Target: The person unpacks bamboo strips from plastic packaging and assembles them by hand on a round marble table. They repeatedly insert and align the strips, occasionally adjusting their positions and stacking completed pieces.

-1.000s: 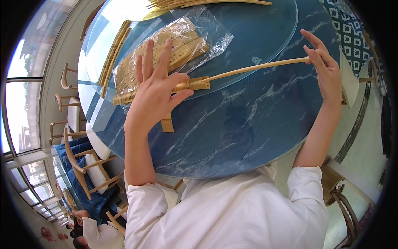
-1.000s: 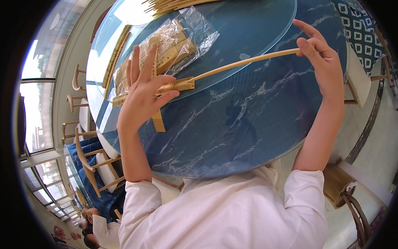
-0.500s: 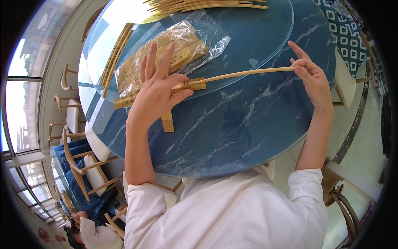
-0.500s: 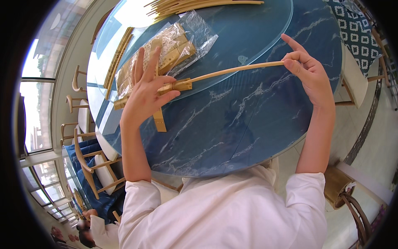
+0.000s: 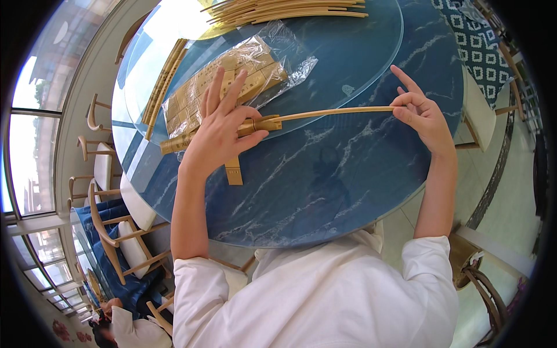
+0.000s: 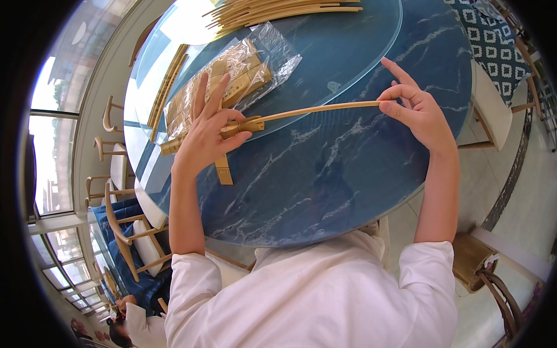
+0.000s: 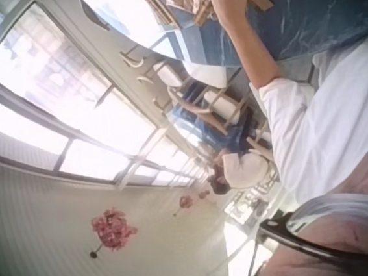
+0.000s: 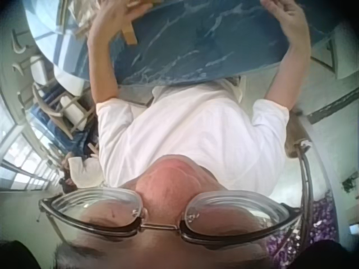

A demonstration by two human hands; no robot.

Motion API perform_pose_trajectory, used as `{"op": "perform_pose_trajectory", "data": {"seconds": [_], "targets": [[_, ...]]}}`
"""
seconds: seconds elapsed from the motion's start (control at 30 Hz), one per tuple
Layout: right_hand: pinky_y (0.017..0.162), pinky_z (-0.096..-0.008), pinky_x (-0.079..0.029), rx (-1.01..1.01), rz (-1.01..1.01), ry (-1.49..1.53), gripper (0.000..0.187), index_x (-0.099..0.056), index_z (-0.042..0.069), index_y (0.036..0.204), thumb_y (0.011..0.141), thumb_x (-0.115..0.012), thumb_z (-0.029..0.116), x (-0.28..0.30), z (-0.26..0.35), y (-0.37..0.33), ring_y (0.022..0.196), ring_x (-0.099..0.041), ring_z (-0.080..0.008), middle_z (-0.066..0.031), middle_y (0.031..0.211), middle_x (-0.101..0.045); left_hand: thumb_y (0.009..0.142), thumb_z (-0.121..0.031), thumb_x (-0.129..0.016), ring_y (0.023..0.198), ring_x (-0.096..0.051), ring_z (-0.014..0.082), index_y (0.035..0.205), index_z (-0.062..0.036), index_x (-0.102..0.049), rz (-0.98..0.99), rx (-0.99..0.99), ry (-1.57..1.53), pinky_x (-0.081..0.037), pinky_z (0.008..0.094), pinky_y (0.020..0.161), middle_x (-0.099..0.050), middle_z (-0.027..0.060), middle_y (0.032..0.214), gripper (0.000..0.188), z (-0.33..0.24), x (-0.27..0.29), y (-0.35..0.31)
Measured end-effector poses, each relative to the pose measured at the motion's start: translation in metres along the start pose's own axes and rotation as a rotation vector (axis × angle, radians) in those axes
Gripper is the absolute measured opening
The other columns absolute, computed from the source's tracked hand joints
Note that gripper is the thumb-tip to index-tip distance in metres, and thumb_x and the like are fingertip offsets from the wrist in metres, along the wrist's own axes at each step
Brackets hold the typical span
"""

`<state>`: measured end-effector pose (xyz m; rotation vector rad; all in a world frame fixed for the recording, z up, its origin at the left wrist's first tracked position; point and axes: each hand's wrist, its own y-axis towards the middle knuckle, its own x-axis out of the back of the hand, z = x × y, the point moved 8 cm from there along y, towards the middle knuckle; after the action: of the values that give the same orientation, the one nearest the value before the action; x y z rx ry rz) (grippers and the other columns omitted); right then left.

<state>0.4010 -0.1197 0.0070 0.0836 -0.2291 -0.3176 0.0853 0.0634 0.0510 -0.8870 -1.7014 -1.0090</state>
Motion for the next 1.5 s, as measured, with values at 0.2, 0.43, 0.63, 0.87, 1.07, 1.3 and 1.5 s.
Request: {"op": "perform_pose_trajectory", "data": {"seconds": [0.2,0.43,0.63,0.87,1.07,1.3,1.5], "targets": [[0.13,-0.0479,-0.017,0.01,0.001,-0.087,0.015,-0.078,0.006,0.09,0.095,-0.078,0.02,0.0,-0.007,0.0,0.164,-0.017,-0.0296,-0.017,0.171,-0.036,0.087,-0.036,-0.086,0.165,-0.007,0.0372,0.097,-0.0129,-0.076,0.011,-0.034,0.022,-0.013,0.0553,0.13,-0.031,0.0105,0.173,0.027,-0.008,-0.003,0.003],[0.13,-0.0463,-0.016,0.042,0.015,-0.124,0.006,-0.076,0.009,0.09,0.093,-0.079,0.014,-0.017,0.003,-0.006,0.165,-0.015,-0.0295,-0.0151,0.171,-0.035,0.087,-0.037,-0.086,0.165,-0.007,0.0369,0.098,-0.0134,-0.077,0.02,-0.032,0.024,-0.014,0.0556,0.13,-0.031,0.0103,0.173,0.027,-0.008,-0.007,0.006],[0.126,-0.0455,-0.027,0.127,-0.006,-0.397,0.006,-0.079,0.011,0.091,0.088,-0.083,0.014,-0.031,0.021,-0.01,0.164,-0.017,-0.0328,-0.0118,0.171,-0.037,0.087,-0.038,-0.086,0.165,-0.007,0.0363,0.103,-0.0148,-0.079,-0.014,-0.003,0.022,-0.016,0.0565,0.129,-0.032,0.0103,0.173,0.03,-0.002,-0.002,0.002],[0.115,-0.0405,-0.044,0.201,-0.02,-0.529,0.008,-0.08,0.01,0.092,0.087,-0.084,0.015,-0.033,0.032,-0.011,0.164,-0.018,-0.0345,-0.0105,0.171,-0.037,0.085,-0.043,-0.087,0.164,-0.011,0.037,0.11,-0.0198,-0.08,-0.213,0.165,0.247,-0.016,0.0566,0.129,-0.034,0.0092,0.173,0.035,0.054,0.059,-0.054],[0.108,-0.0389,-0.052,0.228,-0.022,-0.586,0.007,-0.078,0.007,0.09,0.087,-0.083,0.01,-0.034,0.044,-0.008,0.162,-0.022,-0.0357,-0.0085,0.169,-0.04,0.087,-0.042,-0.084,0.163,-0.015,0.0361,0.124,-0.0254,-0.075,0.048,0.024,0.313,-0.013,0.0536,0.131,-0.035,0.0068,0.172,0.041,0.005,0.032,-0.055],[0.113,-0.0417,-0.047,0.447,-0.043,-0.882,0.007,-0.077,0.007,0.089,0.09,-0.081,0.013,-0.028,0.069,0.005,0.16,-0.029,-0.0328,-0.0076,0.167,-0.045,0.091,-0.042,-0.081,0.164,-0.014,0.0317,0.113,-0.016,-0.079,0.095,-0.069,0.261,-0.009,0.0516,0.132,-0.037,0.0059,0.171,0.034,-0.007,0.014,-0.015],[0.114,-0.0419,-0.046,0.409,-0.015,-0.877,0.009,-0.077,0.009,0.093,0.095,-0.077,0.019,-0.017,0.055,0.031,0.16,-0.028,-0.0307,-0.0068,0.165,-0.047,0.091,-0.034,-0.08,0.163,-0.016,0.0312,0.099,-0.0076,-0.075,0.082,-0.088,0.226,-0.01,0.0523,0.133,-0.044,0.0103,0.165,0.028,-0.011,0.012,0.005]]}}
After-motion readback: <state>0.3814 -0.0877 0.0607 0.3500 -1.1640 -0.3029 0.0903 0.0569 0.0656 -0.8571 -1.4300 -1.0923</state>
